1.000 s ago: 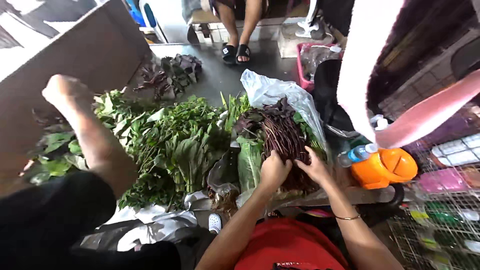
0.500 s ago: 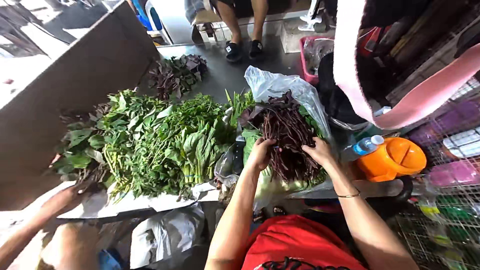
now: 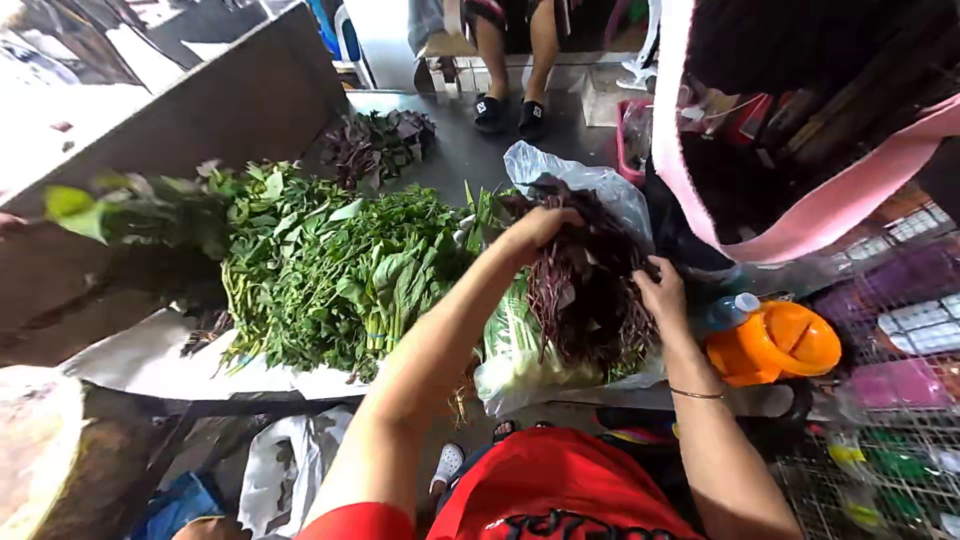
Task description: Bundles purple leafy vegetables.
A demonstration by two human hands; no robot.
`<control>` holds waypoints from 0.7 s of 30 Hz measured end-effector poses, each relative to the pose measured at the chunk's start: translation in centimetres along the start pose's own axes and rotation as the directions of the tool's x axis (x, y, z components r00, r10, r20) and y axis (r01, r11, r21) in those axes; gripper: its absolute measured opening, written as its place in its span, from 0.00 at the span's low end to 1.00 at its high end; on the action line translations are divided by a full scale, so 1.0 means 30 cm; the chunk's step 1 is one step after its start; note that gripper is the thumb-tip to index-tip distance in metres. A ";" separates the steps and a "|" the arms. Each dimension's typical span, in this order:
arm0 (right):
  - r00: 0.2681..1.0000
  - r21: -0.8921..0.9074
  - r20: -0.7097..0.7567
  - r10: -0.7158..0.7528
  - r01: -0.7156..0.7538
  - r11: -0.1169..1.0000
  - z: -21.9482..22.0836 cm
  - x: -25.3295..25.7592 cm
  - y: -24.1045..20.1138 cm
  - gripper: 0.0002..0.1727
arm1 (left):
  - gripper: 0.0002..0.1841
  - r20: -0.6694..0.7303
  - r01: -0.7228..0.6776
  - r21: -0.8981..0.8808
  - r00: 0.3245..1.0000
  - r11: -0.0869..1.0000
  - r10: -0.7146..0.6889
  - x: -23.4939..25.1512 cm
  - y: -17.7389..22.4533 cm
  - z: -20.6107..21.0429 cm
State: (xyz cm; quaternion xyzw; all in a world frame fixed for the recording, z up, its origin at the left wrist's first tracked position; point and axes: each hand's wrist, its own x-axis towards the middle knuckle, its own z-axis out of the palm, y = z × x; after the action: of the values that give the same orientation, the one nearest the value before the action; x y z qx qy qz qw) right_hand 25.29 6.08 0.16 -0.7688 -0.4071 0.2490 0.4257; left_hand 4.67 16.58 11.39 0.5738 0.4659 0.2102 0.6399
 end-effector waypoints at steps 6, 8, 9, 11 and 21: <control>0.989 0.087 -0.108 -0.096 0.106 0.991 -0.023 -0.031 -0.001 0.28 | 0.15 -0.051 -0.181 -0.131 0.983 0.975 0.176 -0.170 0.197 -0.213; 0.984 -0.013 -0.108 -0.140 0.139 0.990 0.011 -0.042 0.036 0.31 | 0.16 -0.066 -0.272 -0.218 0.962 0.937 0.264 -0.223 0.238 -0.307; 0.984 -0.090 -0.072 -0.161 0.154 0.984 0.032 -0.049 0.055 0.33 | 0.16 -0.077 -0.310 -0.264 0.951 0.913 0.301 -0.252 0.247 -0.332; 0.985 -0.243 0.074 -0.154 0.168 0.955 0.074 -0.060 0.083 0.38 | 0.15 -0.145 -0.375 -0.310 0.927 0.874 0.347 -0.301 0.216 -0.321; 0.591 0.020 0.134 -0.795 0.801 0.599 0.105 -0.204 -0.178 0.15 | 0.11 -0.155 -0.180 -0.726 0.983 0.664 0.098 -0.155 -0.340 -0.091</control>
State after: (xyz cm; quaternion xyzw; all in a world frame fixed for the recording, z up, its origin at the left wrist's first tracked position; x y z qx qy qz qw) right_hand 17.45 4.00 3.36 -0.4962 -0.7399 0.0728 0.4484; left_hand -2.54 11.74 3.81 0.2895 0.3286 0.4574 0.7740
